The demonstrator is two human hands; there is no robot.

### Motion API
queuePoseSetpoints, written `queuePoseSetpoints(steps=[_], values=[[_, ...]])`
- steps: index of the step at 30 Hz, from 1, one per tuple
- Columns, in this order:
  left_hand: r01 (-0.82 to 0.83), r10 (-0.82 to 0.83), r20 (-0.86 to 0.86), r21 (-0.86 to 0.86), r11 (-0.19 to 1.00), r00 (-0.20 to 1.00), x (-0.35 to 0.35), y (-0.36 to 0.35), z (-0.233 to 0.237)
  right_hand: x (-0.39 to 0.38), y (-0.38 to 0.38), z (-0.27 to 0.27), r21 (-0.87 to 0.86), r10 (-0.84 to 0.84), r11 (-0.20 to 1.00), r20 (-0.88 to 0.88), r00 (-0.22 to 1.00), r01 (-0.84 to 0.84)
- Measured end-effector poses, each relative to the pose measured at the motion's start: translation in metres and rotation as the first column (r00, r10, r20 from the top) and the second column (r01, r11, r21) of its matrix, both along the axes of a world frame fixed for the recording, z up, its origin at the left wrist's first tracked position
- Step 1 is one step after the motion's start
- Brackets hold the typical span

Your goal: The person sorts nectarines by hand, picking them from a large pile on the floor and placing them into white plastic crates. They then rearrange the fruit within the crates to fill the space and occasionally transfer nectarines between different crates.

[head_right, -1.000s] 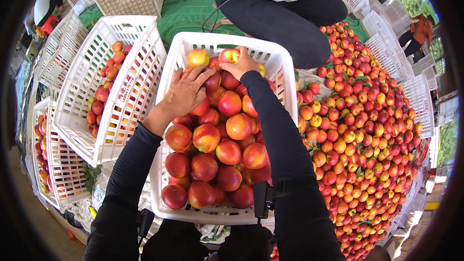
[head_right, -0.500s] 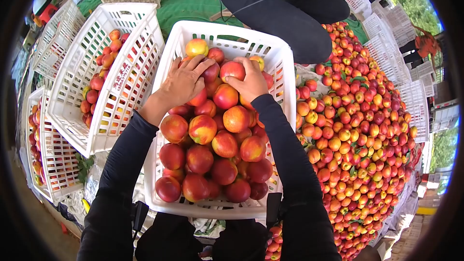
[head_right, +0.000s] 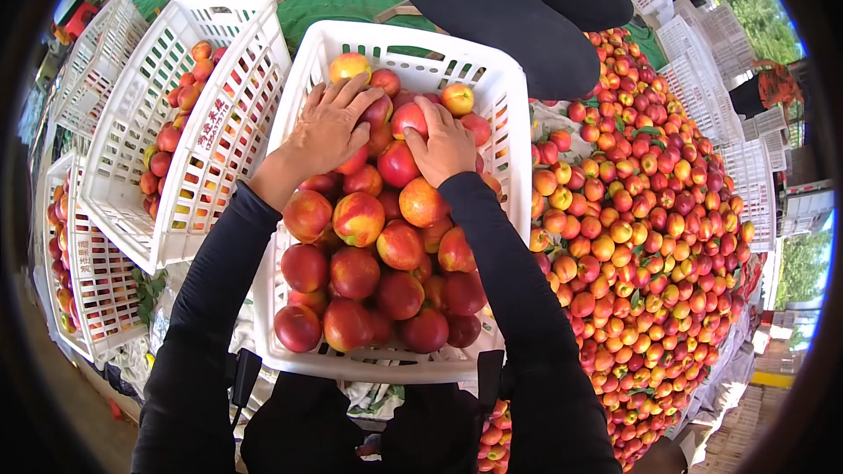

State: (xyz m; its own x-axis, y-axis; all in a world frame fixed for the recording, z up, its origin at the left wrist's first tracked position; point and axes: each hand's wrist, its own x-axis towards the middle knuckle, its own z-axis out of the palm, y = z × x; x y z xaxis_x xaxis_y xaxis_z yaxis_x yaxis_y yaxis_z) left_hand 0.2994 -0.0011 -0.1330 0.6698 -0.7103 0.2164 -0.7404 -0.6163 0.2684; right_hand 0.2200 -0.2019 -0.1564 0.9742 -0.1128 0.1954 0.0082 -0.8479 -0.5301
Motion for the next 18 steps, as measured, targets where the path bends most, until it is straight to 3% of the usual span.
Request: queuePoseSetpoints(steps=[1,3,6,9,12,13,15,17,18], values=[[0.020,-0.018,0.059,-0.034,0.999,0.998,0.002,-0.007,0.000,0.002,0.003,-0.001,-0.083,-0.044,0.996,-0.036,0.998,0.041],[0.051,-0.044,0.099,-0.072,0.996,0.994,-0.004,-0.019,-0.005,0.008,-0.001,-0.004,-0.093,-0.069,0.994,-0.073,0.995,0.062],[0.024,-0.046,0.122,0.176,0.984,0.991,-0.022,-0.034,-0.010,0.011,-0.018,-0.011,0.317,0.070,0.948,-0.091,0.993,-0.038],[0.042,-0.063,0.107,0.180,0.983,0.992,-0.023,-0.032,-0.005,0.000,-0.027,-0.003,0.418,0.107,0.907,-0.106,0.989,-0.053],[0.027,-0.046,0.132,0.145,0.989,0.990,-0.027,-0.032,-0.007,-0.054,-0.023,0.029,0.011,-0.004,1.000,0.023,1.000,0.003],[0.021,-0.040,0.129,0.144,0.989,0.991,-0.027,-0.032,-0.007,-0.076,-0.016,0.046,-0.095,-0.048,0.994,0.038,0.998,0.051],[0.010,-0.029,0.109,0.174,0.985,0.994,-0.027,-0.032,-0.006,-0.117,0.001,0.022,-0.318,-0.049,0.946,0.035,0.998,0.058],[0.027,-0.047,0.104,0.186,0.982,0.994,-0.026,-0.032,-0.006,-0.125,0.029,0.023,-0.309,0.020,0.951,-0.032,0.999,-0.029],[0.025,-0.043,0.123,0.145,0.989,0.991,-0.027,-0.032,-0.008,-0.125,0.034,0.024,-0.203,0.007,0.979,-0.047,0.999,-0.016]])
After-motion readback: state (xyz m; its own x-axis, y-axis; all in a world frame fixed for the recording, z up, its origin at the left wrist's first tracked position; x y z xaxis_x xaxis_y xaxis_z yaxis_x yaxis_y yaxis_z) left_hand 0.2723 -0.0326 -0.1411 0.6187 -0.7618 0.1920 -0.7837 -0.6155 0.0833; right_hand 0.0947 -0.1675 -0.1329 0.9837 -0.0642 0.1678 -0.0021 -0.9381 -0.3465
